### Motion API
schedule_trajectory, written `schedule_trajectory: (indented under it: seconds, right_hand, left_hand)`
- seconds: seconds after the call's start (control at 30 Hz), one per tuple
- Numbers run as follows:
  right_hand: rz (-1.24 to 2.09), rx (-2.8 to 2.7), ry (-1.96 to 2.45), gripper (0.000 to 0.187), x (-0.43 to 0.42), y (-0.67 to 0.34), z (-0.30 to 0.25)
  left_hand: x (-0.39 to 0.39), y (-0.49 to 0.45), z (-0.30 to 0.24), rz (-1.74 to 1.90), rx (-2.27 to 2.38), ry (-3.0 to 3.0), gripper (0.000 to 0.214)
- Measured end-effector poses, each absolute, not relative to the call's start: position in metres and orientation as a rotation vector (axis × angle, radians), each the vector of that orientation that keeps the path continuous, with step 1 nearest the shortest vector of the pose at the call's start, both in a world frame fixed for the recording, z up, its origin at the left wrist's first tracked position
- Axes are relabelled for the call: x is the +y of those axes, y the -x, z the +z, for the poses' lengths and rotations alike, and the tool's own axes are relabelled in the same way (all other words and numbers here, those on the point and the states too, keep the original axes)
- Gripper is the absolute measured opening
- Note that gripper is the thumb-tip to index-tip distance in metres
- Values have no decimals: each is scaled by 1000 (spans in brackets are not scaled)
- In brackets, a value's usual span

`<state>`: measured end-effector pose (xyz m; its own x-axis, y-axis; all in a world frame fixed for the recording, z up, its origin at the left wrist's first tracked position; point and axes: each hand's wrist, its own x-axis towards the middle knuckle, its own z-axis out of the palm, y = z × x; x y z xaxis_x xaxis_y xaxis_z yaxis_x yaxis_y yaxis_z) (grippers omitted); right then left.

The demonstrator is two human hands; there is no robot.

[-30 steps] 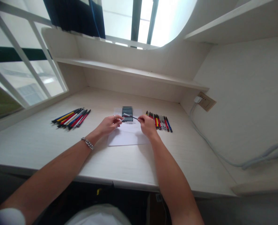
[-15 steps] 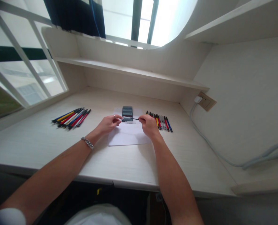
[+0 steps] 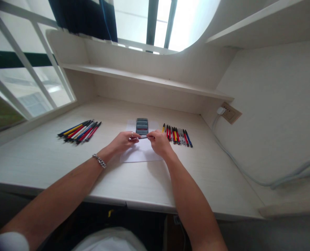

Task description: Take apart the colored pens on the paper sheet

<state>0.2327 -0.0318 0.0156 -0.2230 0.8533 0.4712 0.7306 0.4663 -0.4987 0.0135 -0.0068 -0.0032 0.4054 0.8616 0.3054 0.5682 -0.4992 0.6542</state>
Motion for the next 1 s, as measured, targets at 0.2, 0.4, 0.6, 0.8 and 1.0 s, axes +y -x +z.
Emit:
schedule_trajectory:
  seconds: [0.2, 0.4, 0.6, 0.8, 1.0]
  right_hand:
    - [400, -1868, 1319, 12, -29, -223, 8]
    - [506, -1803, 1310, 13, -29, -222, 9]
    - [497, -1815, 1256, 15, -28, -225, 10]
    - [665, -1702, 1264, 34, -14, -229, -1]
    - [232, -1969, 1566, 15, -2, -222, -15]
  left_hand:
    - [-6, -13, -6, 878, 1207, -2200, 28]
    - [-5, -12, -8, 875, 1175, -2151, 28]
    - [-6, -12, -5, 873, 1175, -2125, 28]
    - [-1, -9, -4, 932, 1225, -2125, 28]
    - [2, -7, -6, 938, 1263, -2137, 28]
